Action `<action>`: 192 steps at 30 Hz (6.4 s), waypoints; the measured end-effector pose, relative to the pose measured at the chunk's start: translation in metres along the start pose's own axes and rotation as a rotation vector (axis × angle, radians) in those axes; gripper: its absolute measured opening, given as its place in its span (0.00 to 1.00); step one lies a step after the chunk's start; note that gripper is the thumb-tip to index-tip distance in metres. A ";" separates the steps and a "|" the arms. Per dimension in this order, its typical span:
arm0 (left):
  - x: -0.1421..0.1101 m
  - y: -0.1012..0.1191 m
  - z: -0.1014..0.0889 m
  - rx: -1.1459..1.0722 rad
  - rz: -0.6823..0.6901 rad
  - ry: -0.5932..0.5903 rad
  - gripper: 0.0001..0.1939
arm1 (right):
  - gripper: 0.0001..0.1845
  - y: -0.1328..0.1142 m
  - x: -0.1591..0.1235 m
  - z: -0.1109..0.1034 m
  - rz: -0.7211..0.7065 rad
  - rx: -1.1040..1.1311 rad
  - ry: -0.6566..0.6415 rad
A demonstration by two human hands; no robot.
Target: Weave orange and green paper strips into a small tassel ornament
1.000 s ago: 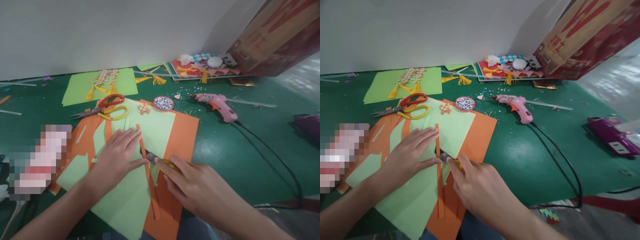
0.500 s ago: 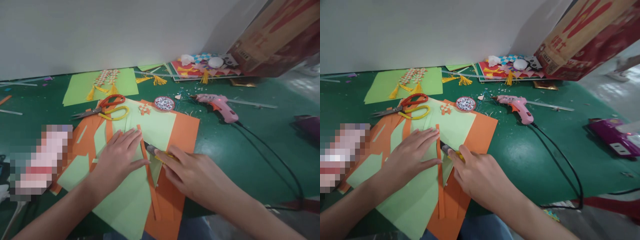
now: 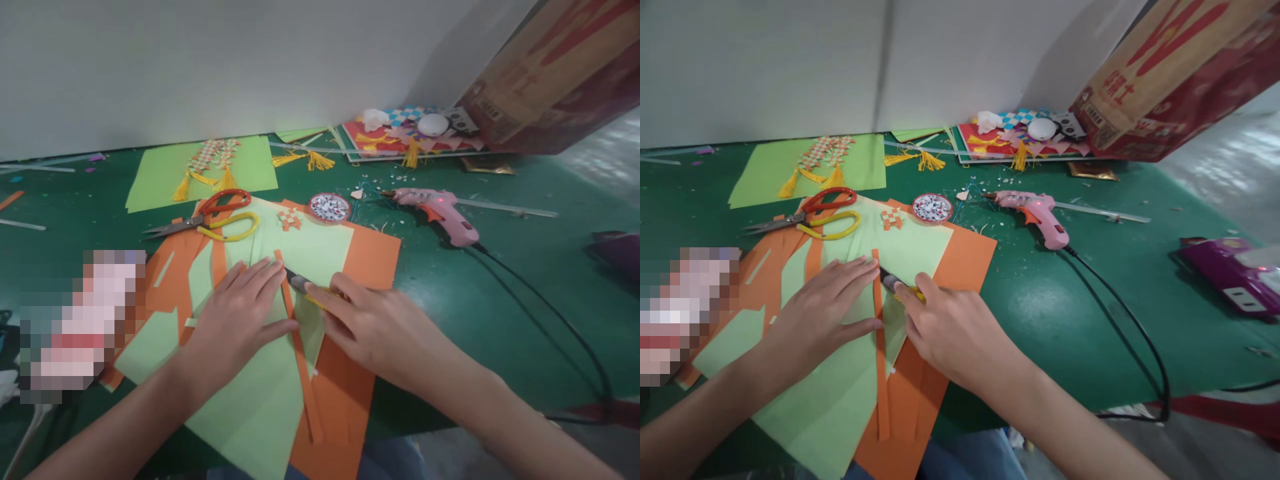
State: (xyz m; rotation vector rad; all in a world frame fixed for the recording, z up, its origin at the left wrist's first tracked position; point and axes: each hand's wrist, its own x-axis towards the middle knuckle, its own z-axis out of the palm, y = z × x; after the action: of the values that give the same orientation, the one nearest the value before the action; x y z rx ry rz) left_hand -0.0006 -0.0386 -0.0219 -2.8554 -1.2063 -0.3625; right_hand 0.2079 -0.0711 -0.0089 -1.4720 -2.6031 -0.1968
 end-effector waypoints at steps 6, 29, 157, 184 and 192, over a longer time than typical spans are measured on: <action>0.000 0.001 0.000 0.006 -0.009 0.015 0.28 | 0.23 0.001 0.005 0.001 0.009 -0.004 -0.037; -0.001 0.001 0.002 0.067 0.013 0.052 0.32 | 0.23 0.014 0.037 0.000 0.044 -0.089 -0.166; 0.004 -0.021 -0.022 -0.426 -0.321 0.431 0.04 | 0.11 0.014 0.029 -0.010 0.293 0.856 0.352; 0.018 0.001 -0.048 -0.979 -0.377 -0.007 0.09 | 0.13 0.047 0.051 -0.053 0.438 1.280 0.353; 0.032 0.015 -0.049 -1.346 -0.476 -0.036 0.14 | 0.11 0.026 0.076 -0.065 0.275 1.237 0.352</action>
State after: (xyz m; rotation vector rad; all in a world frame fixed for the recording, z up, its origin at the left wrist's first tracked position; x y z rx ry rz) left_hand 0.0213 -0.0319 0.0340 -3.3484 -2.2880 -1.7068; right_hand 0.1951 -0.0057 0.0705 -1.0845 -1.5766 0.9125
